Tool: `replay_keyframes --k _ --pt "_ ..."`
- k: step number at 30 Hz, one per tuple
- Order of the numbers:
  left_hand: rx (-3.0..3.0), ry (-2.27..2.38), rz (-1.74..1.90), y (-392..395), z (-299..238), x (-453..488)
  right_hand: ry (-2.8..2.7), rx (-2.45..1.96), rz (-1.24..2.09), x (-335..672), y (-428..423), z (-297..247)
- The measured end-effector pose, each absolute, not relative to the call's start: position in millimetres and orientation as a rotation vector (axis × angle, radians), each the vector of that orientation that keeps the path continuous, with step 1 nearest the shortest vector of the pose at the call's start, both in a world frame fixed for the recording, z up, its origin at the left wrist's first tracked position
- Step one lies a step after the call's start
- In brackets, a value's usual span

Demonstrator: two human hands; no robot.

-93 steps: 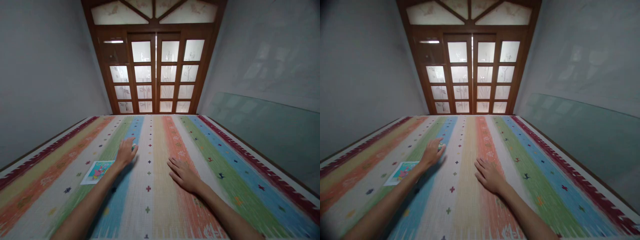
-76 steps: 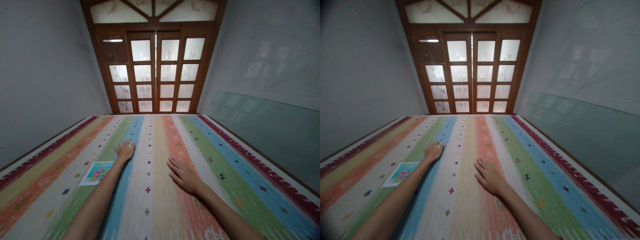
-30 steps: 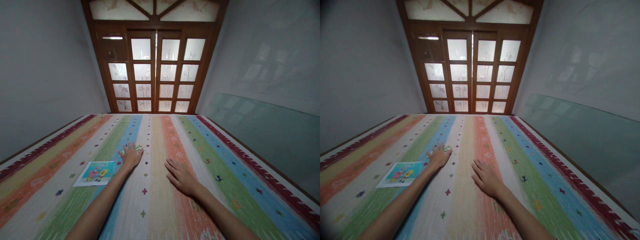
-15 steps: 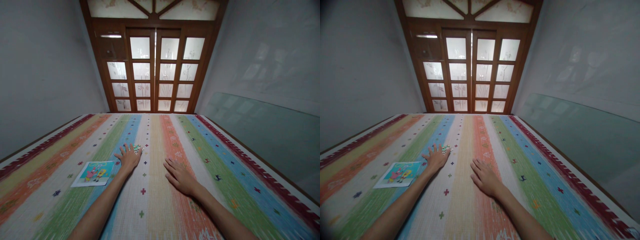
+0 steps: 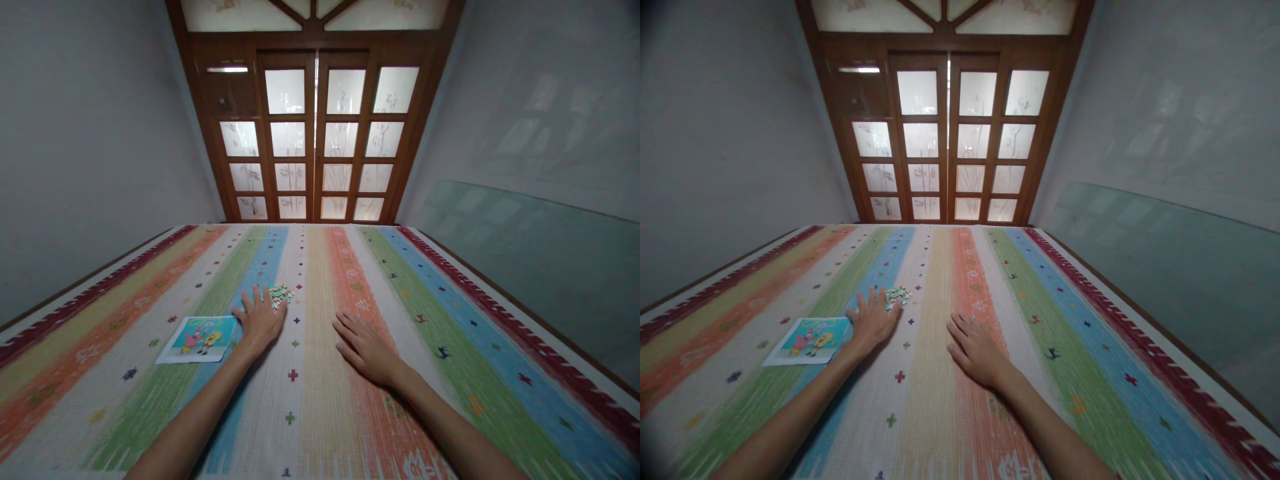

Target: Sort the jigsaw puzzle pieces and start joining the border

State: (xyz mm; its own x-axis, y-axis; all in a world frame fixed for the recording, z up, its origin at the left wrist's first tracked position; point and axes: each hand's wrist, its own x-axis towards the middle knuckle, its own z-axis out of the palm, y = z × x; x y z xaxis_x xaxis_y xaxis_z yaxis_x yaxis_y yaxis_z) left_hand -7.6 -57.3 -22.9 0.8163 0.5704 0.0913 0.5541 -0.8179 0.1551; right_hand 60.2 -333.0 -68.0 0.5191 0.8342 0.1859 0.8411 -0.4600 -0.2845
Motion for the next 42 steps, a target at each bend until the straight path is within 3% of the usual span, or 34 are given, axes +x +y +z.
replay_keyframes --k 22,29,42 --pt "2.848 0.674 0.413 -35.4 -39.9 14.7 -1.37 -2.433 -0.028 56.9 -331.4 -62.4" --pt "2.838 0.538 0.286 -6.2 -34.8 9.7 -1.372 -2.425 -0.02 56.5 -331.8 -61.5" --pt "2.815 0.43 0.222 -33.7 -45.9 34.5 -1.352 -2.436 -0.04 57.5 -331.4 -69.2"
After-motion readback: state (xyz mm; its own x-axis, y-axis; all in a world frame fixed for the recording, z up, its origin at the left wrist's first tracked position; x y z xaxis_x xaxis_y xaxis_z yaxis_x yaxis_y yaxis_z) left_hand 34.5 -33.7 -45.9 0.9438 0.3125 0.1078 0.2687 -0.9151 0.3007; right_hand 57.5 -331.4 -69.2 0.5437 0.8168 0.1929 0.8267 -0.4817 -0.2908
